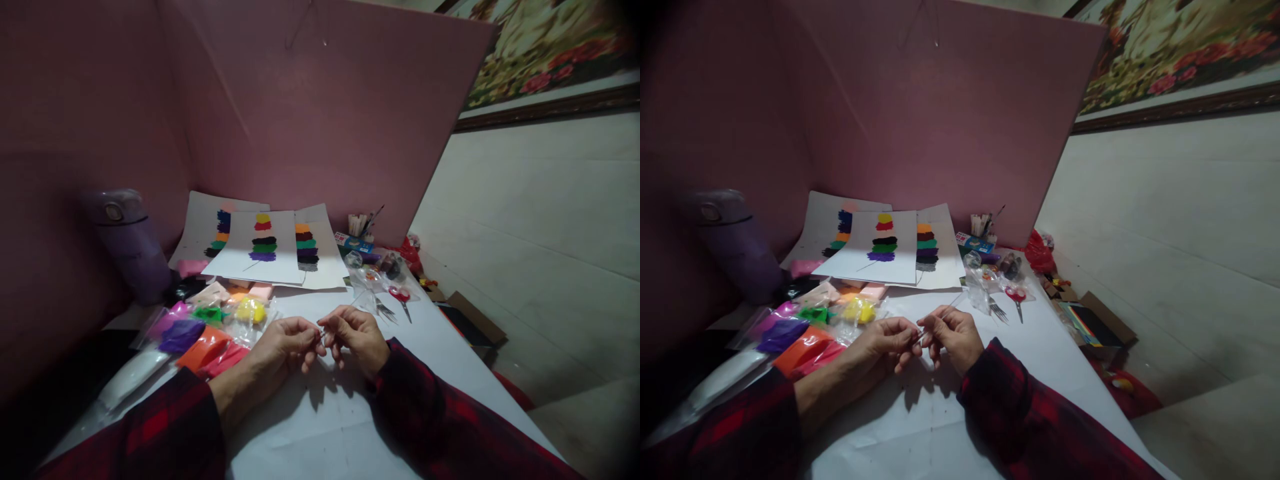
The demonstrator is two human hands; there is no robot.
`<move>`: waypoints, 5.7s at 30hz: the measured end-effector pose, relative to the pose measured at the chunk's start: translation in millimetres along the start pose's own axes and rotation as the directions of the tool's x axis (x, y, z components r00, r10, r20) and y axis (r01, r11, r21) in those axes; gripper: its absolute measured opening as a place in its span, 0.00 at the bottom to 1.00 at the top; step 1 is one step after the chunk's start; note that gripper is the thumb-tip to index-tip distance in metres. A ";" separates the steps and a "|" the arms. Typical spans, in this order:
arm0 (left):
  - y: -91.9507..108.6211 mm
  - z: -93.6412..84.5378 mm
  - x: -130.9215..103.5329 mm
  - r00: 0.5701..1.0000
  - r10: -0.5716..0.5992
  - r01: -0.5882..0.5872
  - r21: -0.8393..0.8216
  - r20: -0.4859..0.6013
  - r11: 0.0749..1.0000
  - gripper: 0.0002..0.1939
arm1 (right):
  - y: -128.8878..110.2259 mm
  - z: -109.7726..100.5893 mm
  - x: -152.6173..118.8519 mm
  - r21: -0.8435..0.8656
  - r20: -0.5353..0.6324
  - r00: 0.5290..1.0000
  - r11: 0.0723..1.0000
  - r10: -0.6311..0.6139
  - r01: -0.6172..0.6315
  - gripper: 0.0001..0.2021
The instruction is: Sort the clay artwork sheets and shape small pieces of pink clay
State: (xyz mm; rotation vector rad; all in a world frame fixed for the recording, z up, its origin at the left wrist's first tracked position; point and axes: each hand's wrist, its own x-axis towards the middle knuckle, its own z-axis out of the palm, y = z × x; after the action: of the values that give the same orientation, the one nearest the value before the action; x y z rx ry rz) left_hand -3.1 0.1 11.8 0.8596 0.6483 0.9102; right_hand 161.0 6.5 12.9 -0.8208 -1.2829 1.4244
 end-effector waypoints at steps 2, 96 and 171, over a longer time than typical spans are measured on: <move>0.0 -0.2 -0.1 1.000 -0.001 0.001 -0.001 -0.001 1.000 0.11 | -0.6 0.1 -0.3 -0.008 0.002 1.000 1.000 0.002 -0.002 0.18; 5.0 -4.0 3.9 0.856 0.411 -0.276 0.396 -0.314 0.876 0.09 | 2.6 -17.3 7.1 -0.920 0.274 0.873 0.156 -0.403 0.361 0.17; -2.4 -4.9 5.5 0.955 0.263 -0.184 0.426 -0.136 0.886 0.08 | 6.2 -11.1 4.2 -0.638 -0.020 0.923 0.716 -0.384 0.284 0.18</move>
State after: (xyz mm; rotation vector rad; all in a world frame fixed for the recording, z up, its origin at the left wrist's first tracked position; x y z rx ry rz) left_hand -3.4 5.8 6.6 1.2534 0.9411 1.0945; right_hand 168.9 14.1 5.2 -1.0375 -1.7152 0.6096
